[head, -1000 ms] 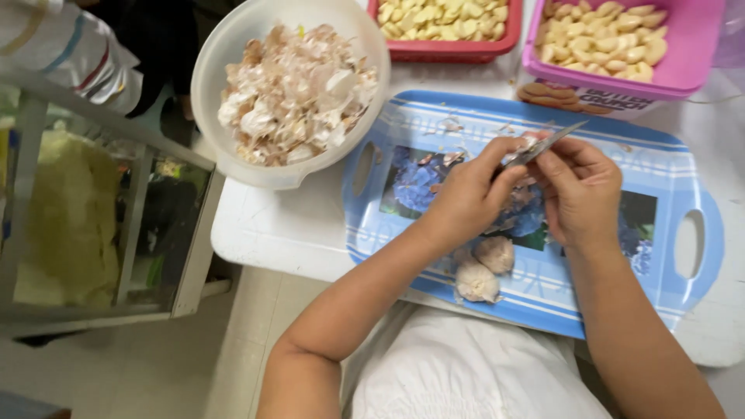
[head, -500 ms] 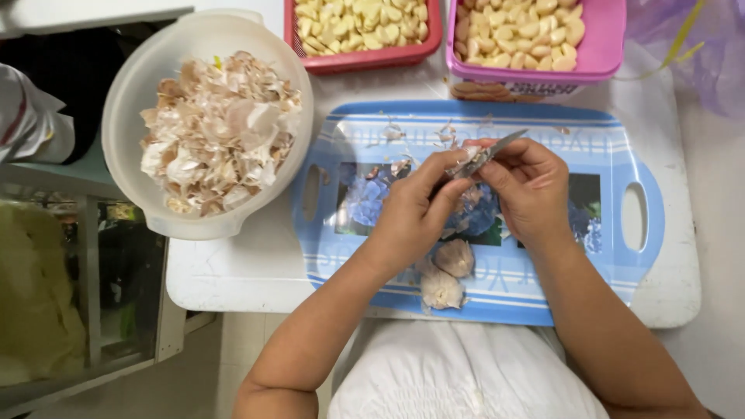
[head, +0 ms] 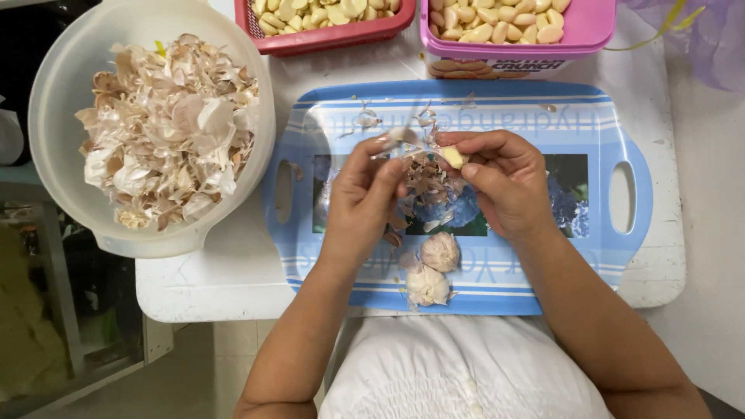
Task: Peeling garlic cloves using a small knife and hands
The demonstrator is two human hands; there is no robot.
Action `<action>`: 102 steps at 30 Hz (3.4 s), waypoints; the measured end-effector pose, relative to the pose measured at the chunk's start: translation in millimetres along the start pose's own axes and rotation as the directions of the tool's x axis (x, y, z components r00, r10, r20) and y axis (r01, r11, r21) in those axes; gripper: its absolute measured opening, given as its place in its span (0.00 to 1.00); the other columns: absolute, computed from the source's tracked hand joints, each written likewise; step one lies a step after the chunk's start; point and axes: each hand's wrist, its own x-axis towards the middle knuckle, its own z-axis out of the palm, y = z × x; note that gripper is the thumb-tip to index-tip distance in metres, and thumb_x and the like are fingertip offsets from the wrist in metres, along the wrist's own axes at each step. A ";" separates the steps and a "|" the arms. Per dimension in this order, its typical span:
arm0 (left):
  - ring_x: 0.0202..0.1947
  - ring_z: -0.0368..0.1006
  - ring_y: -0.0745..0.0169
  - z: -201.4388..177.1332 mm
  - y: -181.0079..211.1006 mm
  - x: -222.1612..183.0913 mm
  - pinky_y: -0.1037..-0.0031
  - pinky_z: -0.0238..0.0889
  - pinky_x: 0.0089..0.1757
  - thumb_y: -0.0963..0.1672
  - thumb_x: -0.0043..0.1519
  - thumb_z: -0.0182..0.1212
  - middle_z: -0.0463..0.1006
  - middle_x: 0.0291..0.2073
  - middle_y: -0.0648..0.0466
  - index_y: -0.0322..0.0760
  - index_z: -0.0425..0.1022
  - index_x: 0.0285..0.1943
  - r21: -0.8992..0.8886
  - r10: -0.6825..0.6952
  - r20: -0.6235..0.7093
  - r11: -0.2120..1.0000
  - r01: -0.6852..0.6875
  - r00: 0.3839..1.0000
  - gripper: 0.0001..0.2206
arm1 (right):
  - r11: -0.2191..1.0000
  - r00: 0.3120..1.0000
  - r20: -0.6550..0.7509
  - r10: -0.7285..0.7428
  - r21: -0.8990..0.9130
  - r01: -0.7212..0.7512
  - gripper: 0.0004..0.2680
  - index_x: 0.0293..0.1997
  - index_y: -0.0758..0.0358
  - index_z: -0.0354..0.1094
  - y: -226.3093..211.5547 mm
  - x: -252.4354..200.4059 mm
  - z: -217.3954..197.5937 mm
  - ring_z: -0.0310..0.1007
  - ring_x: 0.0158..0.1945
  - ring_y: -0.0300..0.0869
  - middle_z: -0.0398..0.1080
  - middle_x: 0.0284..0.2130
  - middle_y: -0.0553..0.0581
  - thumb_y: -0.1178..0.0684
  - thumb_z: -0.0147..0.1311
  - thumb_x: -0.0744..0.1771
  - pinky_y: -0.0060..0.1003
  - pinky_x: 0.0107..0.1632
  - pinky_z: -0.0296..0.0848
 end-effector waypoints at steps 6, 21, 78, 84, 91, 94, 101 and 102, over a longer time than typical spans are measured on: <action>0.20 0.65 0.71 -11.4 11.1 -2.9 0.81 0.59 0.24 0.41 0.74 0.56 0.77 0.23 0.52 0.38 0.72 0.67 0.242 0.049 -0.025 0.969 -0.042 0.998 0.13 | 0.998 0.999 0.003 0.044 0.052 -0.044 0.06 0.43 0.79 0.70 -3.7 1.2 3.5 0.84 0.49 0.53 0.73 0.54 0.81 0.65 0.60 0.65 0.38 0.48 0.87; 0.26 0.76 0.57 14.6 19.5 -18.7 0.69 0.70 0.33 0.40 0.72 0.58 0.82 0.26 0.48 0.30 0.63 0.78 0.467 0.153 0.154 0.859 -0.208 0.976 0.24 | 0.988 0.984 -0.091 0.151 0.002 -0.151 0.16 0.57 0.80 0.67 19.3 0.4 -4.5 0.82 0.49 0.46 0.75 0.46 0.65 0.69 0.63 0.64 0.42 0.55 0.87; 0.24 0.68 0.68 -10.1 29.6 -11.9 0.74 0.68 0.29 0.42 0.75 0.50 0.71 0.20 0.56 0.41 0.71 0.73 0.403 -0.041 0.050 0.915 0.018 0.998 0.17 | 0.911 0.923 -0.025 0.385 0.175 -0.375 0.15 0.61 0.75 0.68 19.3 2.6 -15.3 0.84 0.43 0.47 0.78 0.43 0.66 0.60 0.60 0.68 0.33 0.45 0.89; 0.38 0.74 0.57 1.3 23.3 -16.5 0.66 0.71 0.41 0.42 0.75 0.51 0.76 0.36 0.49 0.36 0.68 0.75 0.454 0.052 0.107 0.886 -0.095 0.993 0.19 | 0.904 0.925 -0.051 0.377 0.238 -0.356 0.13 0.59 0.74 0.67 18.3 4.8 -9.4 0.85 0.45 0.49 0.78 0.45 0.69 0.58 0.59 0.70 0.33 0.48 0.88; 0.62 0.77 0.38 17.8 15.7 -28.7 0.54 0.71 0.59 0.43 0.74 0.54 0.80 0.61 0.37 0.32 0.66 0.76 0.554 0.194 0.190 0.788 -0.268 0.962 0.21 | 0.934 0.937 -0.076 0.340 0.146 -0.327 0.12 0.56 0.71 0.66 34.2 6.4 -23.5 0.84 0.45 0.45 0.79 0.46 0.66 0.58 0.61 0.69 0.31 0.48 0.88; 0.62 0.76 0.36 18.9 20.6 -27.6 0.54 0.72 0.58 0.43 0.74 0.53 0.79 0.61 0.36 0.33 0.65 0.76 0.555 0.205 0.198 0.783 -0.282 0.959 0.21 | 0.940 0.939 -0.103 0.329 0.129 -0.315 0.10 0.53 0.70 0.67 25.5 5.6 -11.8 0.84 0.45 0.43 0.78 0.46 0.64 0.59 0.62 0.68 0.31 0.49 0.88; 0.63 0.76 0.35 22.5 22.7 -25.8 0.53 0.71 0.59 0.42 0.74 0.54 0.78 0.62 0.34 0.32 0.65 0.76 0.562 0.225 0.199 0.771 -0.299 0.954 0.21 | 0.949 0.944 -0.135 0.301 0.143 -0.282 0.10 0.50 0.69 0.67 34.8 2.8 -15.4 0.83 0.45 0.43 0.78 0.45 0.64 0.59 0.64 0.68 0.32 0.48 0.88; 0.63 0.75 0.36 22.0 20.1 -26.0 0.54 0.71 0.59 0.42 0.74 0.54 0.78 0.62 0.35 0.32 0.65 0.76 0.563 0.230 0.192 0.770 -0.299 0.954 0.21 | 0.947 0.942 -0.140 0.303 0.154 -0.282 0.09 0.50 0.68 0.67 35.7 2.7 -15.6 0.83 0.45 0.42 0.78 0.45 0.63 0.59 0.64 0.68 0.32 0.48 0.88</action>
